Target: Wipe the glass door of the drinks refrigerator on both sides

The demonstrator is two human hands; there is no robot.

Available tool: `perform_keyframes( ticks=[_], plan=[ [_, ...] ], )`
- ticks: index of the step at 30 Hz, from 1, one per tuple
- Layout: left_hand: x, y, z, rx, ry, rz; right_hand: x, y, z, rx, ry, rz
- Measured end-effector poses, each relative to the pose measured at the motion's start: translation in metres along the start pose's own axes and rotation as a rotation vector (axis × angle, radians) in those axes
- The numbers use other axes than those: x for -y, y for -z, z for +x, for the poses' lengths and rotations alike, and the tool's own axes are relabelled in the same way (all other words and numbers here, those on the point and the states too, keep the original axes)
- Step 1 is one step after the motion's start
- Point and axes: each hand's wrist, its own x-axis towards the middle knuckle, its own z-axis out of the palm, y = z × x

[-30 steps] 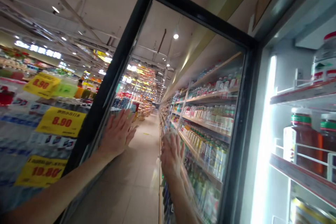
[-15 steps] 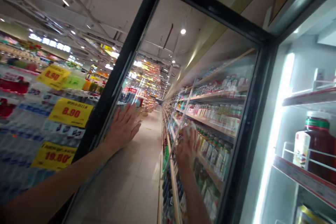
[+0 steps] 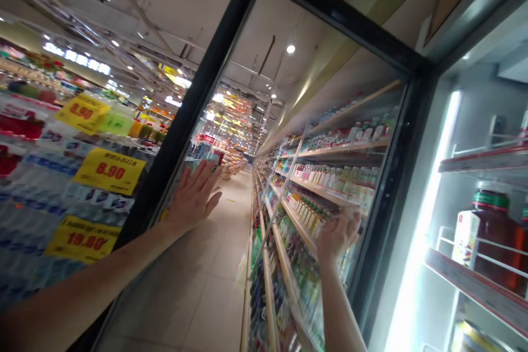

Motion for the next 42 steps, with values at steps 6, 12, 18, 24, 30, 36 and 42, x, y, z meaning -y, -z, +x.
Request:
perform_keyframes(
  ticks=[6,12,18,24,30,36,42],
  plan=[
    [-0.001,-0.001,0.000,-0.031,-0.002,-0.031,-0.001,0.001,-0.003,0.032,0.118,0.070],
    [0.001,-0.003,0.000,-0.035,-0.007,-0.033,0.022,-0.001,-0.006,0.194,0.401,0.079],
    [-0.001,-0.002,0.000,-0.035,0.008,-0.047,0.014,-0.004,0.003,0.043,0.253,0.108],
    [0.001,-0.004,0.000,-0.048,-0.011,-0.023,0.002,-0.007,0.032,0.147,0.264,0.032],
    [0.001,-0.004,-0.001,-0.039,-0.004,-0.051,0.017,-0.017,0.056,0.090,0.199,0.061],
    [0.002,-0.003,-0.001,-0.039,-0.018,-0.007,0.031,-0.019,0.050,0.182,0.342,0.087],
    [-0.001,0.000,0.000,-0.038,-0.013,-0.017,0.044,-0.022,0.057,0.081,0.127,0.083]
  ],
)
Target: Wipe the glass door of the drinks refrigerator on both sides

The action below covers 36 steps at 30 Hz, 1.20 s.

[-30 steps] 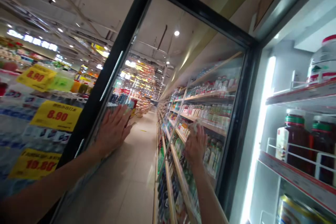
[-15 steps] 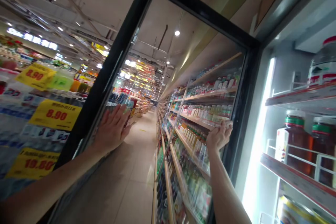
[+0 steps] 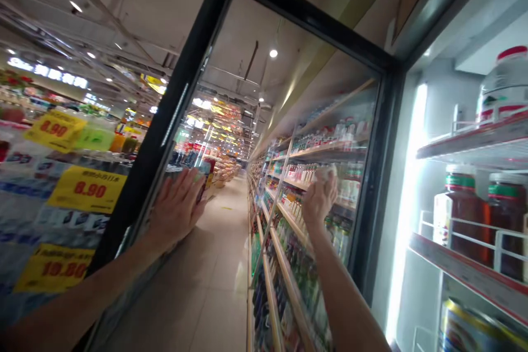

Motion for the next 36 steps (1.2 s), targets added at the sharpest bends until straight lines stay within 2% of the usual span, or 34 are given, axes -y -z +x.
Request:
perform_keyframes(
  ticks=[3,4,5,8,9,10,11,14,15,16,17,19,20,21,22,26,28,30,33,36],
  plan=[
    [0.001,-0.001,0.000,-0.008,-0.003,-0.007,0.026,-0.004,-0.019,0.189,0.396,0.025],
    [0.001,-0.001,0.000,-0.011,-0.008,-0.005,0.031,-0.005,-0.022,0.194,0.446,0.028],
    [0.002,-0.001,0.000,-0.014,-0.012,0.000,0.034,-0.005,-0.023,0.162,0.423,0.026],
    [0.002,-0.002,-0.001,-0.019,-0.014,0.006,0.039,-0.007,-0.020,-0.026,0.116,-0.004],
    [0.002,-0.002,-0.001,-0.020,-0.013,0.003,0.043,-0.007,-0.021,-0.051,0.061,-0.009],
    [0.002,-0.002,0.000,-0.021,-0.013,0.000,0.048,-0.007,-0.024,-0.039,0.078,-0.006],
    [0.002,-0.002,0.000,-0.019,-0.012,-0.003,0.054,-0.007,-0.029,0.007,0.171,0.008],
    [0.002,-0.002,0.000,-0.021,-0.014,-0.001,0.069,-0.007,-0.045,0.209,0.609,0.088],
    [0.002,-0.003,0.000,-0.017,-0.015,0.000,0.069,-0.007,-0.046,0.237,0.666,0.096],
    [0.002,-0.003,0.000,-0.012,-0.016,-0.001,0.066,-0.007,-0.045,0.228,0.636,0.088],
    [0.002,-0.003,0.000,-0.009,-0.016,-0.003,0.061,-0.007,-0.040,0.184,0.526,0.065],
    [0.002,-0.003,-0.001,-0.001,-0.013,-0.011,0.050,-0.008,-0.029,0.062,0.203,0.006],
    [0.002,-0.004,-0.001,0.000,-0.012,-0.017,0.047,-0.008,-0.024,0.022,0.085,-0.009],
    [0.002,-0.004,-0.001,-0.002,-0.010,-0.023,0.047,-0.009,-0.023,0.012,0.032,-0.009],
    [0.003,-0.004,-0.002,-0.002,-0.006,-0.028,0.050,-0.009,-0.025,0.031,0.047,0.010],
    [0.007,-0.005,-0.002,-0.003,-0.009,-0.023,0.092,-0.007,-0.057,0.235,0.349,0.200],
    [0.001,-0.005,0.002,-0.033,-0.014,-0.026,0.113,-0.008,-0.071,0.282,0.346,0.284],
    [-0.016,-0.005,0.011,-0.068,-0.042,-0.076,0.125,-0.009,-0.077,0.293,0.262,0.345],
    [-0.056,-0.013,0.029,-0.035,-0.136,-0.215,0.118,-0.012,-0.075,0.330,0.217,0.458],
    [-0.092,-0.028,0.045,0.034,-0.197,-0.232,0.090,-0.012,-0.067,0.310,0.221,0.574]
  ],
)
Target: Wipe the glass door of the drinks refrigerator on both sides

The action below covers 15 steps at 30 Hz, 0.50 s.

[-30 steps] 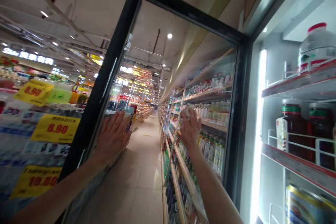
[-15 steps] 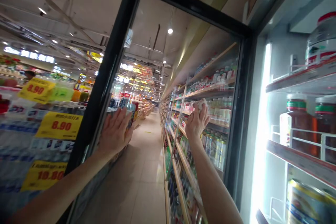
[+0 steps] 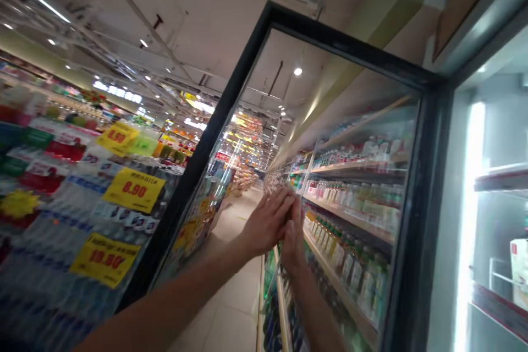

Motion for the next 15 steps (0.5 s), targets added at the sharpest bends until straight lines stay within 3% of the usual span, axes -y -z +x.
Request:
perform_keyframes(
  ticks=[2,4,7,9,11,13,15],
  plan=[
    [-0.006,-0.008,0.008,0.013,-0.005,0.054,-0.019,0.016,-0.002,-0.078,-0.027,-0.086],
    [0.003,-0.005,0.011,0.029,-0.034,0.108,-0.033,0.031,-0.005,-0.106,-0.059,-0.307],
    [0.041,0.021,0.014,0.048,-0.012,0.163,-0.041,0.042,-0.007,-0.060,-0.047,-0.566],
    [0.072,0.041,0.015,-0.008,0.116,0.200,-0.040,0.042,-0.007,-0.059,-0.028,-0.616],
    [0.089,0.051,0.012,-0.080,0.224,0.211,-0.037,0.040,-0.007,-0.083,-0.015,-0.633],
    [0.082,0.048,0.001,-0.102,0.166,0.187,-0.036,0.038,-0.007,-0.089,-0.009,-0.640],
    [0.057,0.033,-0.014,-0.058,-0.002,0.141,-0.037,0.038,-0.007,-0.087,0.006,-0.645]
  ],
)
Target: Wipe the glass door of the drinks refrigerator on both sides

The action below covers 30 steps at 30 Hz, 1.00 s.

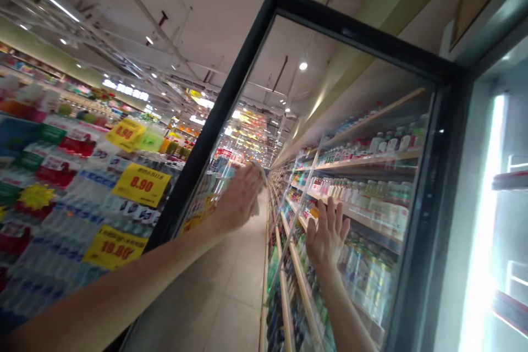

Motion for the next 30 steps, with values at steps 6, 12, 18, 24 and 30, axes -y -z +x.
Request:
perform_keyframes(
  ticks=[6,12,18,24,30],
  plan=[
    [-0.009,-0.018,-0.002,0.103,-0.152,-0.020,-0.003,-0.002,-0.001,-0.027,0.045,-0.002],
    [0.039,-0.010,0.017,-0.137,0.251,0.068,0.001,-0.003,0.000,-0.024,0.023,-0.018],
    [0.013,-0.012,0.004,0.164,-0.295,0.001,-0.004,-0.008,-0.002,-0.039,0.047,-0.007],
    [0.031,-0.017,0.026,-0.017,0.154,0.048,-0.002,-0.010,-0.002,-0.045,0.025,-0.014],
    [0.020,-0.019,0.038,0.170,-0.369,-0.020,-0.003,-0.009,-0.003,-0.061,0.027,0.010]
  ],
)
